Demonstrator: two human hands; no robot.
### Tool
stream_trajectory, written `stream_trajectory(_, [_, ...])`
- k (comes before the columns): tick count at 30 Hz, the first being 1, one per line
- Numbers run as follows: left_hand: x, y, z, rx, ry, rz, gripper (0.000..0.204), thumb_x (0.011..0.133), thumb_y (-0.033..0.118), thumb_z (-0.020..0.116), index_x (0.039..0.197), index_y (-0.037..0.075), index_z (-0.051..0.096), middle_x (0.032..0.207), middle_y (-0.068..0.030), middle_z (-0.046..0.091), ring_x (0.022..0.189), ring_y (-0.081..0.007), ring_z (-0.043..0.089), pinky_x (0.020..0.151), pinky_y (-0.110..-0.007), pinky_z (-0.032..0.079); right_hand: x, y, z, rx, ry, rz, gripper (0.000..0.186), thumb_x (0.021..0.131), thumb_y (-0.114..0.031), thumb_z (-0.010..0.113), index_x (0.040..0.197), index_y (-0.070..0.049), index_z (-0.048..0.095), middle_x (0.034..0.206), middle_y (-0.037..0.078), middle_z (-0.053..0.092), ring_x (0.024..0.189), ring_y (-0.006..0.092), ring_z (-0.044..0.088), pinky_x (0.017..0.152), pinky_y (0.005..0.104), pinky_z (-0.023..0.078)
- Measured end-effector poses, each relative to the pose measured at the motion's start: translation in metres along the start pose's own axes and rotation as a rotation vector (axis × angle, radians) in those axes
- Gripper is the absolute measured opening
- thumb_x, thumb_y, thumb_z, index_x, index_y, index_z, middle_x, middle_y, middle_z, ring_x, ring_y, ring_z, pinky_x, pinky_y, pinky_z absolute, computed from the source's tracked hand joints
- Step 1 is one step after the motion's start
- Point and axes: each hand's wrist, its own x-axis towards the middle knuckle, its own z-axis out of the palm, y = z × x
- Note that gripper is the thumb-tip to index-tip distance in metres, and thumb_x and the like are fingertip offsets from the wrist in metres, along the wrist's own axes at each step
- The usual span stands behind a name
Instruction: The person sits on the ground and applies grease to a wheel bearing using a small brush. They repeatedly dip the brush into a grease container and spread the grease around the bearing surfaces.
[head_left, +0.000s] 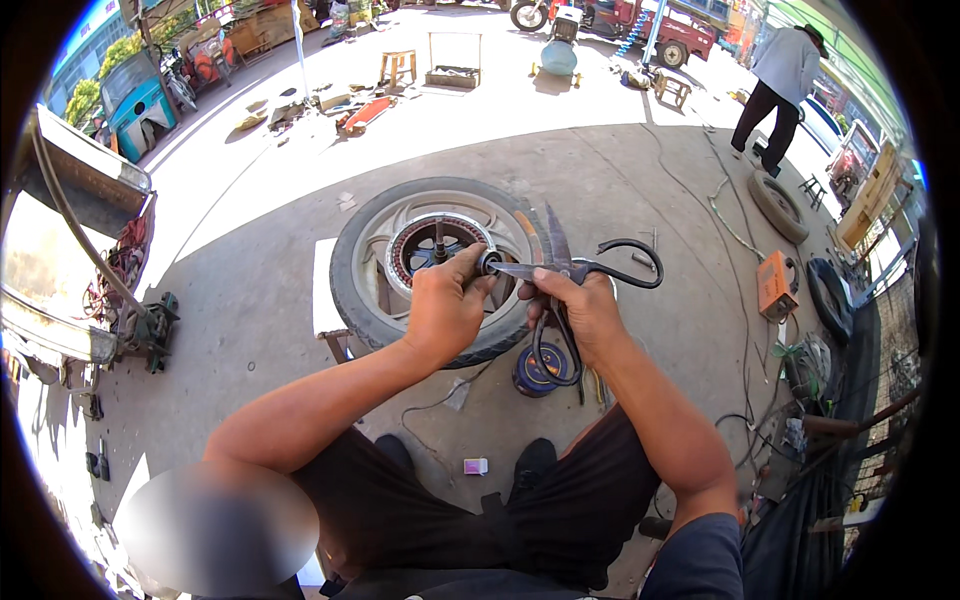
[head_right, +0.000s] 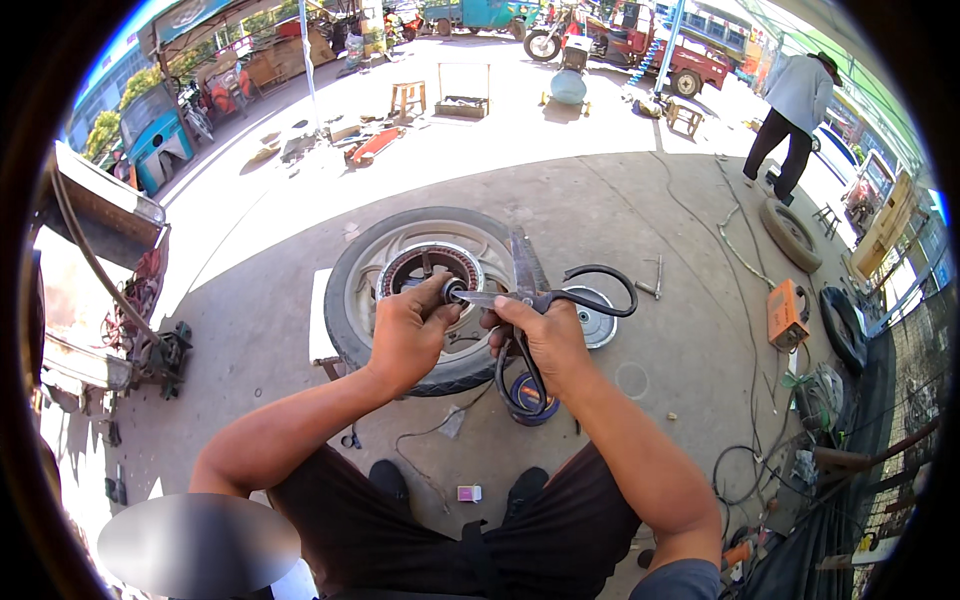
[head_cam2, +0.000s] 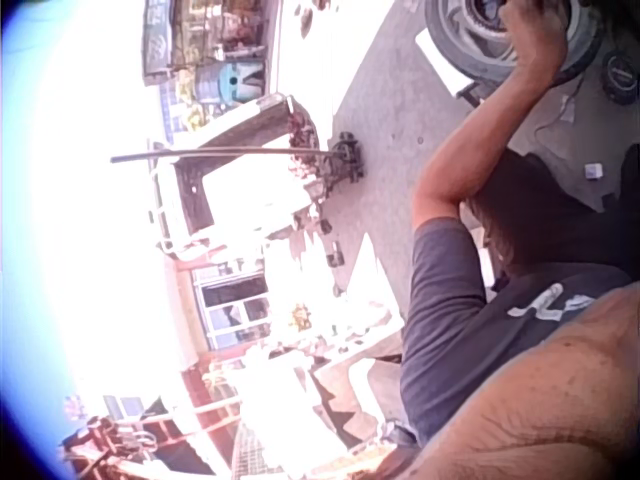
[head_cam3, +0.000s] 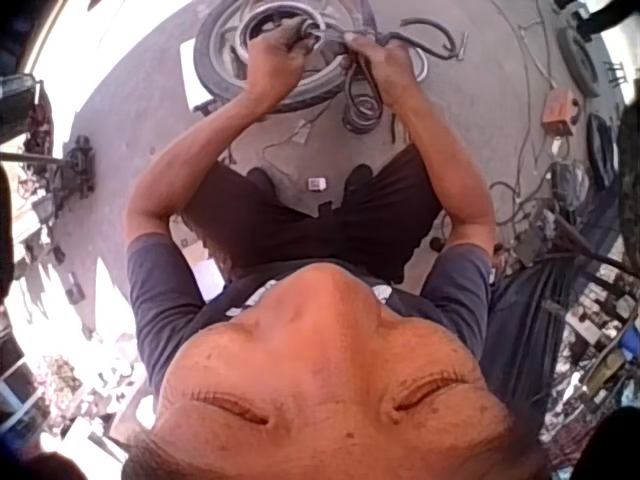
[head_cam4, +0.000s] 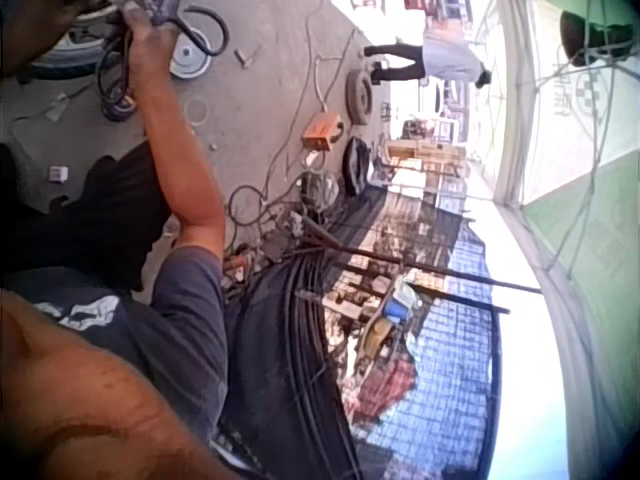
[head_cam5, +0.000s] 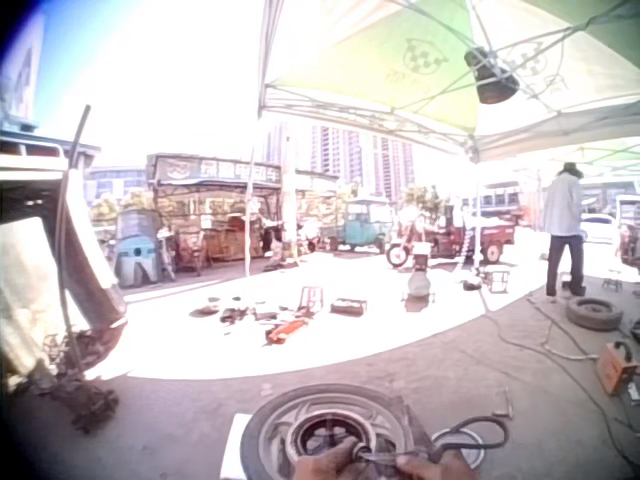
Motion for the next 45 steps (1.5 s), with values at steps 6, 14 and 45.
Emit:
stream_trajectory(6, [0.008,0.006,0.008,0.087,-0.031,0.05,0.039,0.083,0.0,0.068,0.122,-0.005,0.063,0.085,-0.0235,0.07,0.07,-0.0192,0.07,0.066,-0.03,0.051,0.001,-0.002,-0.009,-0.118,0.019,-0.11,0.02,0.093,-0.017,0.064,0.091,0.003,0.069,0.078,0.01,0.069,0.061,0.015,0.064,0.056,0.0294,0.053])
stream_trajectory(14, [0.005,0.003,0.033,0.127,-0.027,0.111,0.037,0.082,-0.002,0.068,0.119,-0.007,0.064,0.077,-0.025,0.066,0.065,-0.0325,0.069,0.061,-0.035,0.05,0.005,0.007,-0.035,-0.031,-0.014,-0.054,0.022,0.091,-0.018,0.068,0.097,0.003,0.068,0.08,0.01,0.069,0.062,0.0156,0.065,0.056,0.0316,0.054])
stream_trajectory(45, [0.008,-0.003,0.029,-0.757,-0.237,-0.406,0.018,0.097,0.012,0.063,0.101,-0.005,0.058,0.101,-0.0152,0.067,0.097,-0.0254,0.07,0.082,-0.036,0.063,0.001,0.016,-0.055,0.032,-0.109,-0.113,0.02,0.093,-0.016,0.067,0.098,0.004,0.068,0.08,0.01,0.069,0.063,0.0159,0.065,0.059,0.0306,0.054])
